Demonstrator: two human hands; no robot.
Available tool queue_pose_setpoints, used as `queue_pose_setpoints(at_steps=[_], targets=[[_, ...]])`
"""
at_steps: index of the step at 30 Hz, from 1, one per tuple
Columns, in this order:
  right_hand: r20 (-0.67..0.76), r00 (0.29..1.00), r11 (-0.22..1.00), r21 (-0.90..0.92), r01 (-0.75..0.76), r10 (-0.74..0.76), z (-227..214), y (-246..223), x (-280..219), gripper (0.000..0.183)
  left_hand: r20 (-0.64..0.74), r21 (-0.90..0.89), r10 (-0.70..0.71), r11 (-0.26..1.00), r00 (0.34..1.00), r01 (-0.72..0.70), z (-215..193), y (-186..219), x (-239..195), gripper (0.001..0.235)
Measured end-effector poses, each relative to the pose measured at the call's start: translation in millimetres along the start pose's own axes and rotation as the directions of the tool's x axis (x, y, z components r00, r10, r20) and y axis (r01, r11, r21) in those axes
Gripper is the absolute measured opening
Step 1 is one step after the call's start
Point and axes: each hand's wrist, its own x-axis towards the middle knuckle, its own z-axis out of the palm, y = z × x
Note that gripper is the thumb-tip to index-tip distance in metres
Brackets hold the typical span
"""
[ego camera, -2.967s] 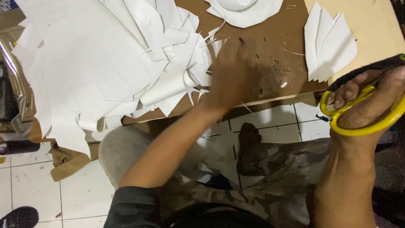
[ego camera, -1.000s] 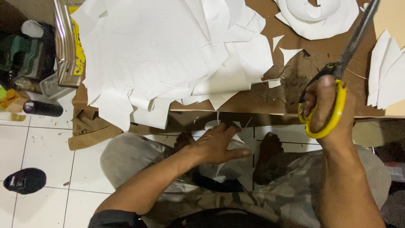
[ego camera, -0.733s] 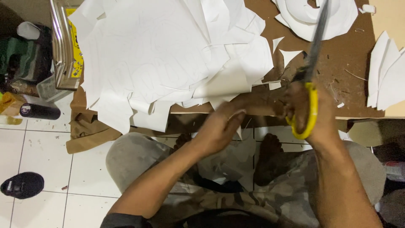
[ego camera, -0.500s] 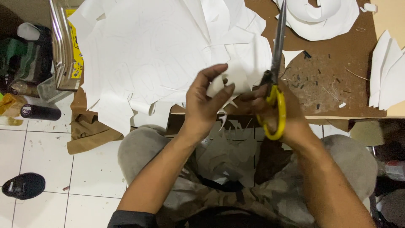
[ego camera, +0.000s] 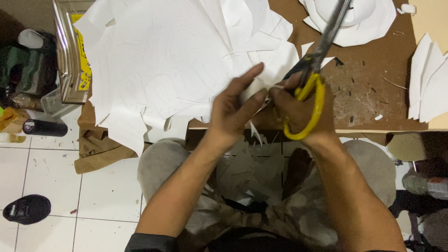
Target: The person uses yellow-handled scissors to cut a large sheet of white paper into smaller pieces. They hold the paper with one hand and cut along the edges, occasionally adjusting the paper's position.
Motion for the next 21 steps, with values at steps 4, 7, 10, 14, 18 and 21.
queue_pose_setpoints(at_steps=[4,7,10,14,18,21], targets=[[-0.130,0.990,0.998,0.000,0.059,-0.059,-13.5,10.8,8.1,0.029,-0.129,-0.117,-0.047,0.993,0.991,0.032,-10.1,-5.2,7.7,0.054],[-0.158,0.983,0.991,0.081,0.102,-0.089,-14.9,10.8,8.3,0.029,-0.155,-0.156,-0.087,0.986,0.984,0.063,-5.2,4.1,8.4,0.041],[-0.173,0.982,0.980,0.171,0.107,-0.077,-10.1,1.7,7.6,0.027,-0.145,-0.132,-0.081,0.989,0.986,0.062,-6.9,11.4,8.5,0.032],[-0.185,0.982,0.971,0.223,0.080,-0.038,-3.5,-5.5,1.9,0.025,-0.118,-0.127,-0.072,0.990,0.990,0.057,-8.1,14.3,6.8,0.028],[-0.196,0.979,0.965,0.237,0.108,-0.061,-8.2,-1.4,4.0,0.024,-0.103,-0.091,-0.066,0.994,0.992,0.056,-11.7,18.0,5.3,0.026],[-0.253,0.964,0.993,0.064,0.095,-0.076,-15.1,7.3,8.6,0.018,-0.057,0.042,-0.096,0.994,0.994,0.098,-21.5,26.6,2.6,0.028]])
